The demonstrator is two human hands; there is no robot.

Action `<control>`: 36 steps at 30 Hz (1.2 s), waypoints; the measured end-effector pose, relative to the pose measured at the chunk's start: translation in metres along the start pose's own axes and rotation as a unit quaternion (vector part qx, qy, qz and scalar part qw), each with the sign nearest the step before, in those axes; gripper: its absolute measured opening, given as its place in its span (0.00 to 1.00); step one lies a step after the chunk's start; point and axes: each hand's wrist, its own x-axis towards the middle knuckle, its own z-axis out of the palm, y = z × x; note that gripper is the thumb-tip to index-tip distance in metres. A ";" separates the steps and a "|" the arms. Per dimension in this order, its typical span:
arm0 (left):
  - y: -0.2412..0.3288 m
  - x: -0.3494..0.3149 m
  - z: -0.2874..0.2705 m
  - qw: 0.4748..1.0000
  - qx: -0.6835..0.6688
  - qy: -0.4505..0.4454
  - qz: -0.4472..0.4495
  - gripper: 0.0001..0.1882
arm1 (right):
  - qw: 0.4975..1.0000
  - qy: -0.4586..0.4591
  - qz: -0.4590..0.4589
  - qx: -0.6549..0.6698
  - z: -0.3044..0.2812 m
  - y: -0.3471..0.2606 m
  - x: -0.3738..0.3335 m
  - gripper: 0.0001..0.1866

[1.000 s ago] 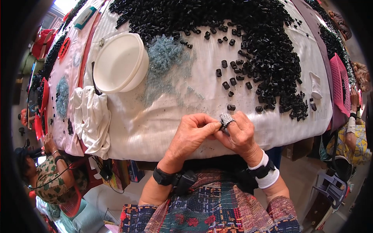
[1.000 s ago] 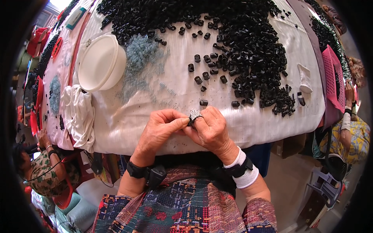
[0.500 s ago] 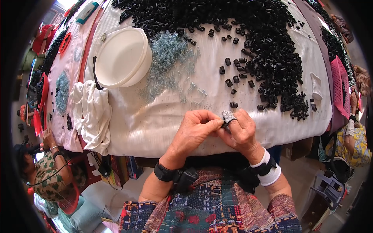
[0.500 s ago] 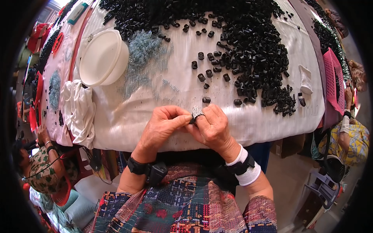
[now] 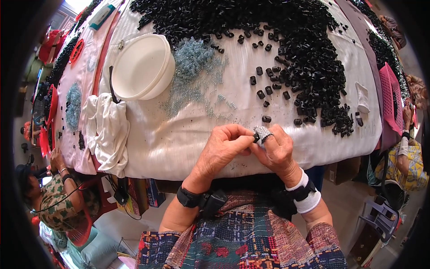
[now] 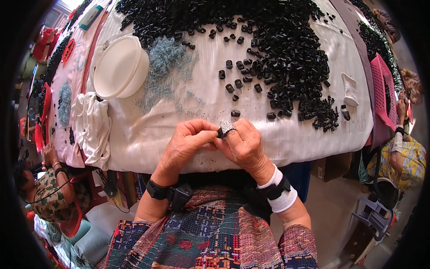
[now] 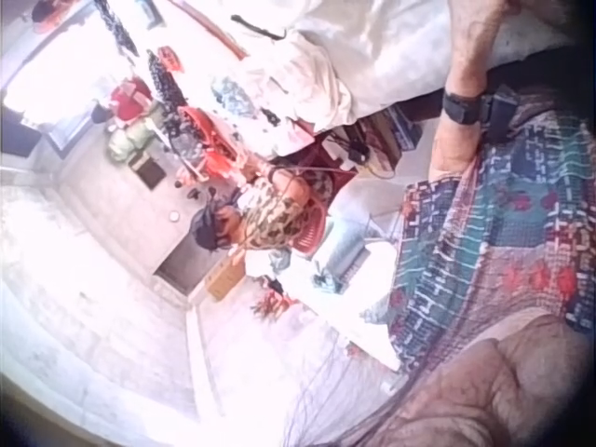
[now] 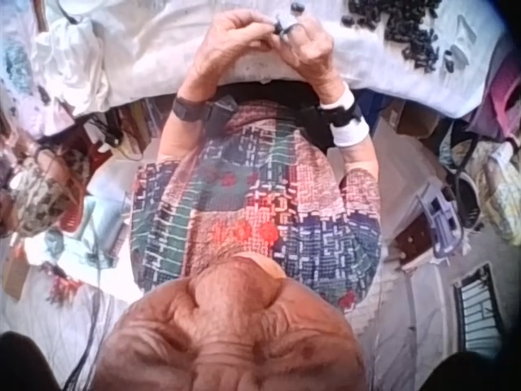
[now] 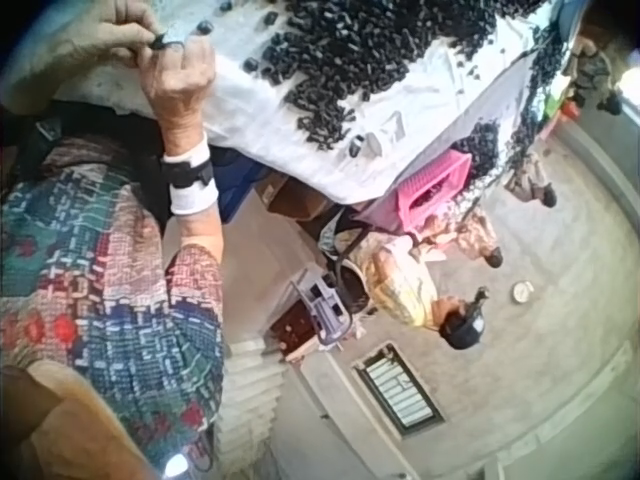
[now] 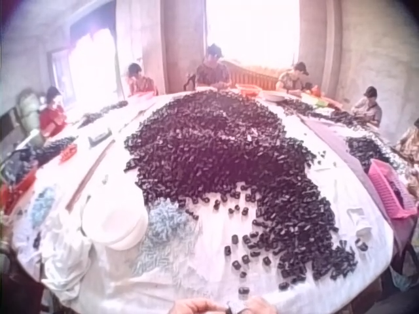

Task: Manually assembling shoe components by inserting small black plastic parts into mesh sleeves.

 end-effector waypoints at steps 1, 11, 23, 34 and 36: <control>-0.001 0.000 -0.001 1.000 0.009 -0.014 0.010 0.08 | 1.000 0.003 -0.004 0.002 -0.002 -0.001 0.002 0.15; 0.006 -0.004 -0.011 0.997 -0.053 -0.044 0.036 0.09 | 0.997 0.005 0.032 0.072 -0.005 0.000 0.000 0.25; 0.095 0.002 -0.097 0.911 -0.165 0.277 0.257 0.18 | 0.994 0.023 0.081 0.064 -0.005 -0.005 0.005 0.21; 0.052 -0.015 -0.066 0.958 -0.166 0.141 0.188 0.10 | 0.964 0.100 0.244 0.022 -0.022 0.014 0.020 0.13; 0.039 -0.017 -0.054 0.971 -0.147 0.117 0.150 0.10 | 0.963 0.097 0.251 0.011 -0.026 0.026 0.027 0.16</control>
